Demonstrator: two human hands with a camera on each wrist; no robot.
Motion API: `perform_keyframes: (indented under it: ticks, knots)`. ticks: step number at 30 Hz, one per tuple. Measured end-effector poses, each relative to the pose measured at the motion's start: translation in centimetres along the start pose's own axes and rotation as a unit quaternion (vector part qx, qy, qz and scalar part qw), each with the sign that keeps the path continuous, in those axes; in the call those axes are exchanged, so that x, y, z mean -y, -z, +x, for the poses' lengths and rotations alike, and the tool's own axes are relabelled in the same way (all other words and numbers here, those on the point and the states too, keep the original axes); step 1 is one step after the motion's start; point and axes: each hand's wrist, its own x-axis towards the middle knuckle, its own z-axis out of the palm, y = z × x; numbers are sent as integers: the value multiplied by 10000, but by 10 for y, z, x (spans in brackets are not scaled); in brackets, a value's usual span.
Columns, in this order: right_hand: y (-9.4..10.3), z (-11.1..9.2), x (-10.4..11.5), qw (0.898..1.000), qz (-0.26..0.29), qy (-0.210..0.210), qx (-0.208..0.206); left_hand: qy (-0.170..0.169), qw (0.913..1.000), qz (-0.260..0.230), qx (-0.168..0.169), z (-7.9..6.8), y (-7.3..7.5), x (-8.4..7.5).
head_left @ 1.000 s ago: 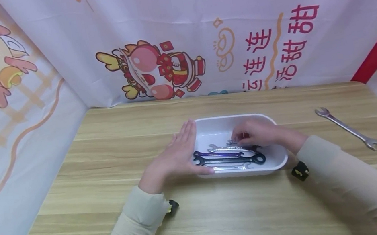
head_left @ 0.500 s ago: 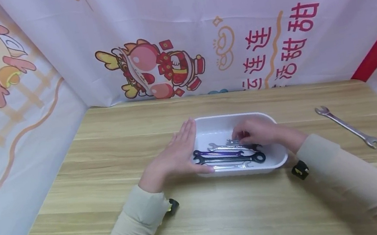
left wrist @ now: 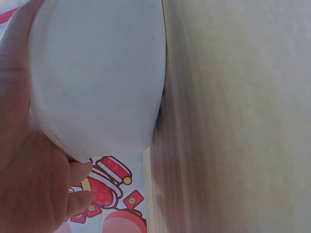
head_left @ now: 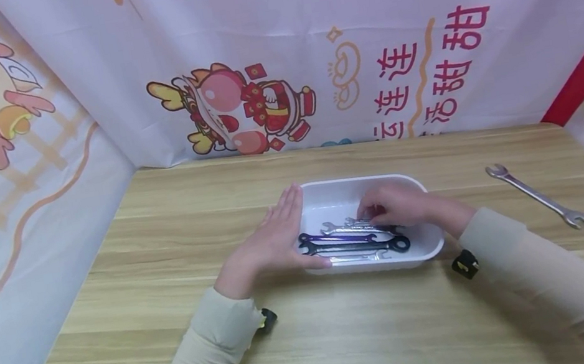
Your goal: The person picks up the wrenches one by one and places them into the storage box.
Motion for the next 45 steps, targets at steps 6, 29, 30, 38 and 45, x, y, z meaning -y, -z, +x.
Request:
perform_keyframes:
  ticks: [6, 29, 30, 38, 45]
  knots:
    - [1, -4, 1, 9999, 99, -13, 33, 36, 10000, -54, 30, 0, 1, -2]
    - [22, -46, 2, 9989, 185, -230, -360, -21, 10000, -43, -11, -2, 0, -1]
    - [23, -48, 2, 9988, 193, -233, -390, -8, 10000, -47, -7, -2, 0, -1]
    - [33, -64, 2, 9970, 115, -334, -684, 12, 9999, -109, -19, -1, -1, -2]
    - [39, -77, -4, 9951, 124, -423, -886, 37, 9999, -150, -21, -2, 0, -2]
